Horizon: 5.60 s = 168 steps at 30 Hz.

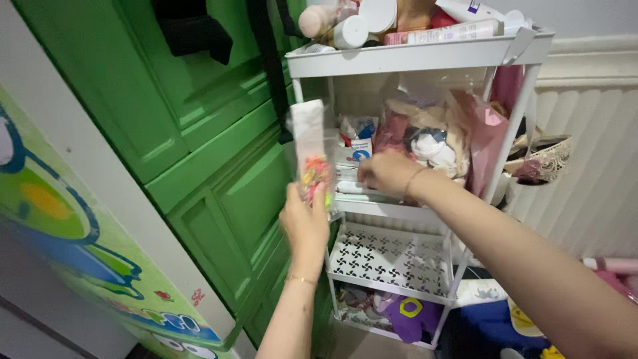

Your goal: The person organizes various small items, including toys, cosmetic bottles, and hair accessories, by picking them up from the floor and placing them onto the shelves of a white plastic rack or into a small clear container.

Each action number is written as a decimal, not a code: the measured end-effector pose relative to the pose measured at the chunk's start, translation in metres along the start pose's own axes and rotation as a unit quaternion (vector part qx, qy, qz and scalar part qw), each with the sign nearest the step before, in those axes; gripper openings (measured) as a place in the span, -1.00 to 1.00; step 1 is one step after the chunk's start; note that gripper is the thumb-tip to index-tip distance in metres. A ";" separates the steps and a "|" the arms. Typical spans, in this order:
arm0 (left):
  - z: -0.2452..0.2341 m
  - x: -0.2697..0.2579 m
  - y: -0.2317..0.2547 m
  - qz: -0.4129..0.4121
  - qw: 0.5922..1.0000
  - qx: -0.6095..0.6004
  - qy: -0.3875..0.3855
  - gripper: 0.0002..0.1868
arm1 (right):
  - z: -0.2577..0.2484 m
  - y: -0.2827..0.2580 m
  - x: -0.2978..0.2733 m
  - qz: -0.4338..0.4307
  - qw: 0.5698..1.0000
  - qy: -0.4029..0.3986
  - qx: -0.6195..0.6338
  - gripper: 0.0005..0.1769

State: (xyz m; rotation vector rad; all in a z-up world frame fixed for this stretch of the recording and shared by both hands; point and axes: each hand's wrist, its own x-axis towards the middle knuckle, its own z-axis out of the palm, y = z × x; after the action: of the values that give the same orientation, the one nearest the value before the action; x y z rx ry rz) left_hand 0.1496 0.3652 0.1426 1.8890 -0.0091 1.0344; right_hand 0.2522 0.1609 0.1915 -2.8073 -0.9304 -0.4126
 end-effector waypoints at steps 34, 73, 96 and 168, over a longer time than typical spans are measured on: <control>0.004 -0.045 0.049 -0.101 0.969 -0.223 0.033 -0.63 | -0.016 -0.006 -0.047 0.159 0.910 0.356 0.142 -0.58; 0.077 0.044 0.019 0.294 0.792 0.440 -0.306 -0.75 | -0.053 0.010 -0.076 0.127 0.942 0.271 0.151 -0.40; 0.049 0.051 0.037 0.090 0.826 0.287 -0.477 -0.47 | -0.057 -0.012 -0.046 0.186 0.865 0.135 0.447 -0.49; 0.030 -0.028 0.030 0.232 0.940 0.210 -0.138 -0.38 | -0.025 -0.001 -0.056 0.146 0.974 0.147 0.094 -0.68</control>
State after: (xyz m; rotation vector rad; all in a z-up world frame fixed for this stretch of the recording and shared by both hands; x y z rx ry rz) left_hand 0.1384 0.3156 0.1404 2.4893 -0.4486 1.1313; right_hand 0.2033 0.1242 0.1983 -2.5596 -0.4610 -0.6371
